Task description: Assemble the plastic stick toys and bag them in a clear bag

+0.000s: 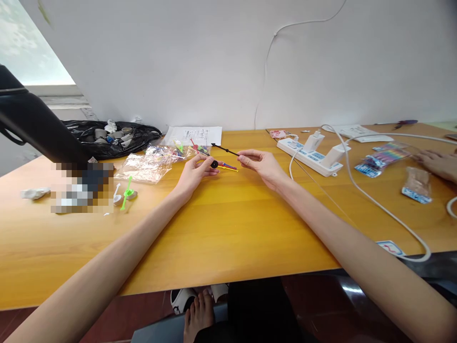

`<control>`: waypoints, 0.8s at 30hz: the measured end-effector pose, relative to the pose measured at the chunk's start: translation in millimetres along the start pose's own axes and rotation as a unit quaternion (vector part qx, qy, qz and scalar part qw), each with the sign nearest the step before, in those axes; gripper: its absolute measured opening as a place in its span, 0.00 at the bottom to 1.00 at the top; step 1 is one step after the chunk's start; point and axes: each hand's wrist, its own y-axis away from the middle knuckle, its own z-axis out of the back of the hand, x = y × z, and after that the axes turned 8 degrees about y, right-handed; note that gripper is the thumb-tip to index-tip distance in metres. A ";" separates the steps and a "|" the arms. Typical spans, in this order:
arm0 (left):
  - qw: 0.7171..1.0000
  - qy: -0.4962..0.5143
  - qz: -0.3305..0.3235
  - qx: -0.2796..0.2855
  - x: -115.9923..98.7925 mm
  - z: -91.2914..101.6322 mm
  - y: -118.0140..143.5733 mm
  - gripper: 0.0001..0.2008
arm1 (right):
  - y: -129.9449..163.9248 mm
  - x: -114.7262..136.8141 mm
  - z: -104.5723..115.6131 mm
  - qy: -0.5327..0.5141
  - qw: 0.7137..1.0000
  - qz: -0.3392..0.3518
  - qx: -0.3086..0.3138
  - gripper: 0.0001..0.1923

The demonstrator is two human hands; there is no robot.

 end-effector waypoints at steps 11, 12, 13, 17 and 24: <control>0.999 0.012 0.022 0.031 -2.4 3.7 0.6 0.17 | 4.9 2.3 -4.1 -0.031 0.999 0.000 0.025 0.23; 0.999 0.025 0.033 0.034 -3.0 3.7 0.5 0.17 | 4.9 2.2 -4.1 -0.031 0.999 0.002 0.027 0.23; 0.998 0.036 0.045 0.036 -3.7 3.6 0.4 0.16 | 5.0 2.1 -4.1 -0.030 0.999 0.001 0.028 0.22; 0.995 0.046 0.081 0.045 -6.9 2.4 0.4 0.15 | 4.9 1.7 -4.0 -0.018 0.999 -0.023 0.034 0.21; 0.993 0.044 0.088 0.062 -5.6 4.1 -1.2 0.18 | 5.8 3.3 -4.4 0.017 0.998 -0.034 0.040 0.15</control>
